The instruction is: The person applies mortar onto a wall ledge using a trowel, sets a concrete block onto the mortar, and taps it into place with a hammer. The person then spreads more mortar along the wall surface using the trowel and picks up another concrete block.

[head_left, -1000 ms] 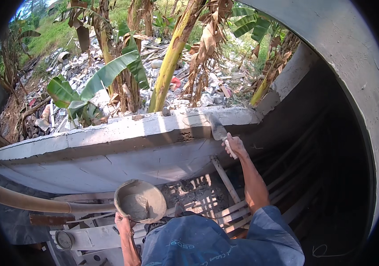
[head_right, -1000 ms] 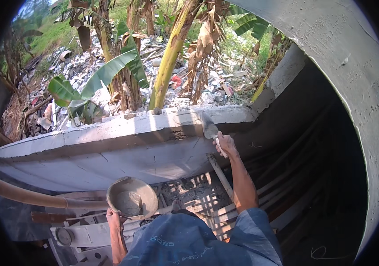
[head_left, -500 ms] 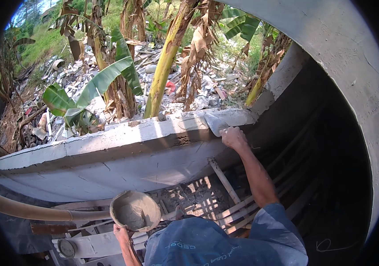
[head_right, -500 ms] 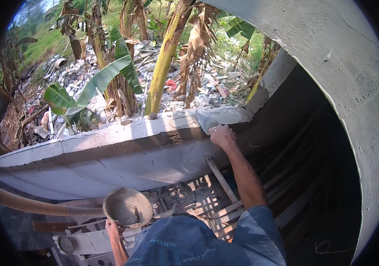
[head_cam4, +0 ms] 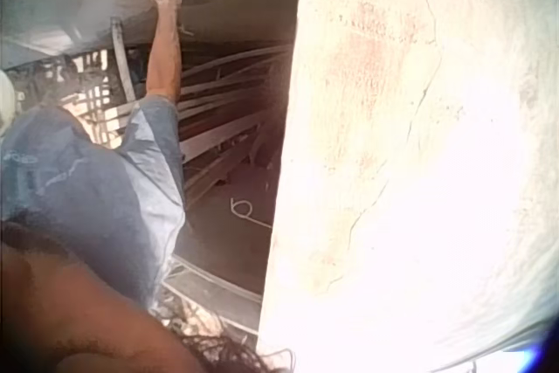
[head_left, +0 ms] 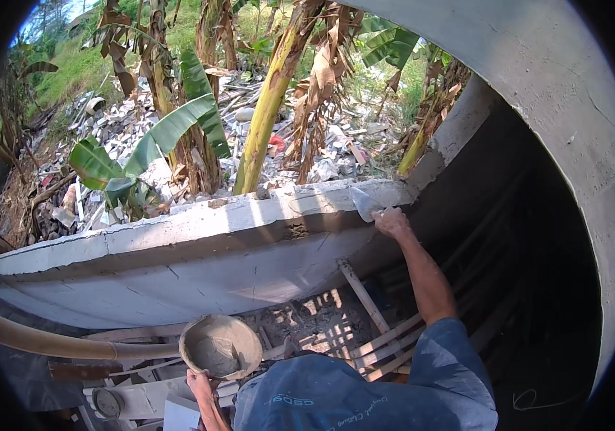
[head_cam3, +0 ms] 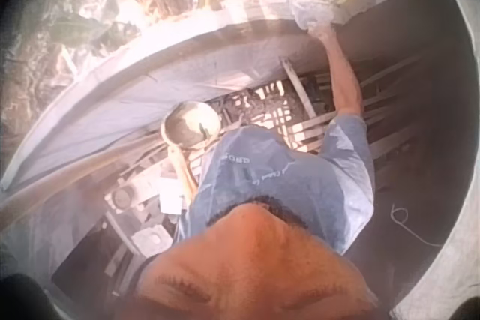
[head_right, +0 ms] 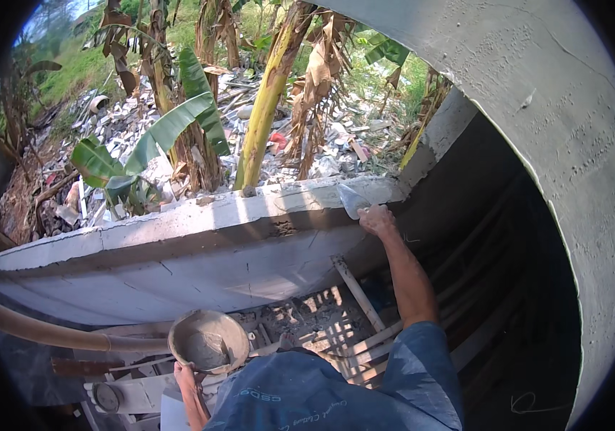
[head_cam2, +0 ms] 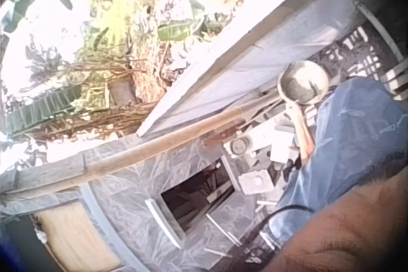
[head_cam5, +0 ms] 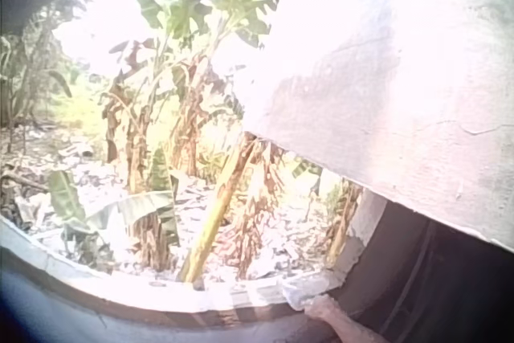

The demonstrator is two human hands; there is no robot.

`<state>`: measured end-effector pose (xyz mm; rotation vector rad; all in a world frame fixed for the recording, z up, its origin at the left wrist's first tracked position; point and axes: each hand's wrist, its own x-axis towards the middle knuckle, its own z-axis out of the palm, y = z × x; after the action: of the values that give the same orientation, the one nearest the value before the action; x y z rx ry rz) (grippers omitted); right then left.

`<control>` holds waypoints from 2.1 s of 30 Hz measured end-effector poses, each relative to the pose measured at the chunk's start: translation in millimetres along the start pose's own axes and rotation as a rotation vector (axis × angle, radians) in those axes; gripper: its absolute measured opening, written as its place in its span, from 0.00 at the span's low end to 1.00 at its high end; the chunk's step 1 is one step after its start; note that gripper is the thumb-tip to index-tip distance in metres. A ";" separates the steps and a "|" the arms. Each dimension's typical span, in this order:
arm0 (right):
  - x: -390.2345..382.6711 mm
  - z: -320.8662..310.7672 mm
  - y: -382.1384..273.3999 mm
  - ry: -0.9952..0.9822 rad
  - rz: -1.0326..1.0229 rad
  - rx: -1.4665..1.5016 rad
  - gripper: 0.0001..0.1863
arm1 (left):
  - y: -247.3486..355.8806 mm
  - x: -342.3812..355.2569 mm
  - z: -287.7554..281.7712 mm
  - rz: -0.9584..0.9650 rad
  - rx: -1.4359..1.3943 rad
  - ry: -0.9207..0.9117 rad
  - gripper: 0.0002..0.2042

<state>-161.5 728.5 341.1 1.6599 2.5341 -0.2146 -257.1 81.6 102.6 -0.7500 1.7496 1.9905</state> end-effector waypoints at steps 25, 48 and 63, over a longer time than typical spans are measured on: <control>-211.9 80.0 -62.8 -0.352 -0.454 0.206 0.20 | 53.0 -15.7 44.1 0.042 0.101 -0.223 0.10; -285.8 256.0 -115.5 -0.265 -0.931 0.446 0.14 | 114.9 -40.0 113.0 0.218 0.317 -0.544 0.14; -259.2 184.0 -76.6 -0.144 -0.742 0.898 0.16 | 106.1 -34.9 114.8 -0.008 0.008 -0.563 0.14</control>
<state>-126.6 432.3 207.1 0.6299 2.9782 -1.6337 -310.0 181.3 216.2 -0.1583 1.4096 1.9377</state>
